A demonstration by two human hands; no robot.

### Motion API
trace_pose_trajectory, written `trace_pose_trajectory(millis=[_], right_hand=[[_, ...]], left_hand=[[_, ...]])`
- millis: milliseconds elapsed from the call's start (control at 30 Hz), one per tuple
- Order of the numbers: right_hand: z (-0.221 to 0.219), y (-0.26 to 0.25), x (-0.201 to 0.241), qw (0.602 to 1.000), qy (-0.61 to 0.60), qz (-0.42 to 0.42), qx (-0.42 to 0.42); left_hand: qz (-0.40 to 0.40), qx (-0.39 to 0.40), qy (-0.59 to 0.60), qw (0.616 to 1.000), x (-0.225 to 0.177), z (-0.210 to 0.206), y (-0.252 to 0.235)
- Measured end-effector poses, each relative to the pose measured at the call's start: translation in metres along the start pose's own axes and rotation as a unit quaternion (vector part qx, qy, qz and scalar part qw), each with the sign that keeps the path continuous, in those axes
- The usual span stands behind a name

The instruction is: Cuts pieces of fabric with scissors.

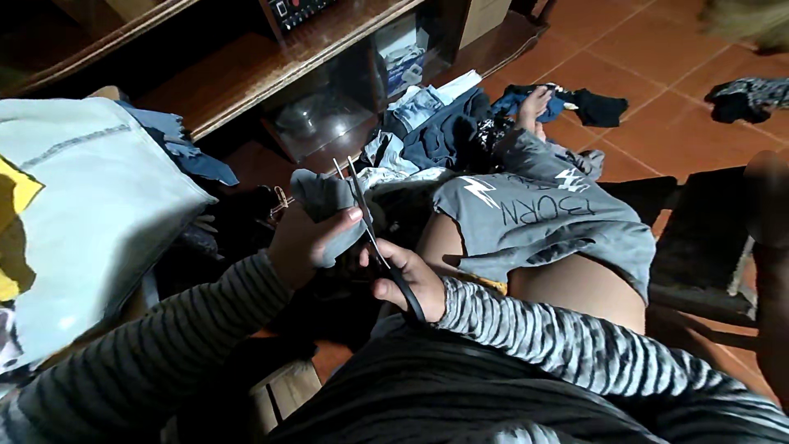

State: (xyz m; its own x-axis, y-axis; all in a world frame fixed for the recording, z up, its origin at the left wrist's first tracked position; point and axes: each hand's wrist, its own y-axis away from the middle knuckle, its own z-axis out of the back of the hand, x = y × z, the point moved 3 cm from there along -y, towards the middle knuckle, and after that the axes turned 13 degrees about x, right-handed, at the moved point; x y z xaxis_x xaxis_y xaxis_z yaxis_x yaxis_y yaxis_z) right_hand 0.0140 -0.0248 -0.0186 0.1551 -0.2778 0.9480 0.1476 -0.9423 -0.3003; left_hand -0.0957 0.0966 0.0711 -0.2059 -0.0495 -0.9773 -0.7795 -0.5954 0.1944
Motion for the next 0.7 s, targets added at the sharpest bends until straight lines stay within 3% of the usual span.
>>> trace_pose_trajectory(millis=[133, 267, 500, 700], right_hand=[[0.001, 0.001, 0.001, 0.999, 0.029, -0.012, -0.013], [0.002, -0.001, 0.003, 0.998, 0.051, -0.017, 0.024], [0.0, 0.0, -0.001, 1.0, -0.026, -0.014, -0.007], [-0.001, 0.001, 0.001, 0.999, 0.038, 0.015, 0.002]], left_hand=[[0.0, 0.01, -0.001, 1.0, 0.001, 0.0, 0.0], [-0.013, 0.088, 0.018, 0.996, -0.002, -0.004, -0.002], [0.022, -0.014, 0.07, 0.997, -0.006, -0.011, 0.003], [0.029, 0.019, 0.083, 0.996, -0.01, -0.013, 0.007]])
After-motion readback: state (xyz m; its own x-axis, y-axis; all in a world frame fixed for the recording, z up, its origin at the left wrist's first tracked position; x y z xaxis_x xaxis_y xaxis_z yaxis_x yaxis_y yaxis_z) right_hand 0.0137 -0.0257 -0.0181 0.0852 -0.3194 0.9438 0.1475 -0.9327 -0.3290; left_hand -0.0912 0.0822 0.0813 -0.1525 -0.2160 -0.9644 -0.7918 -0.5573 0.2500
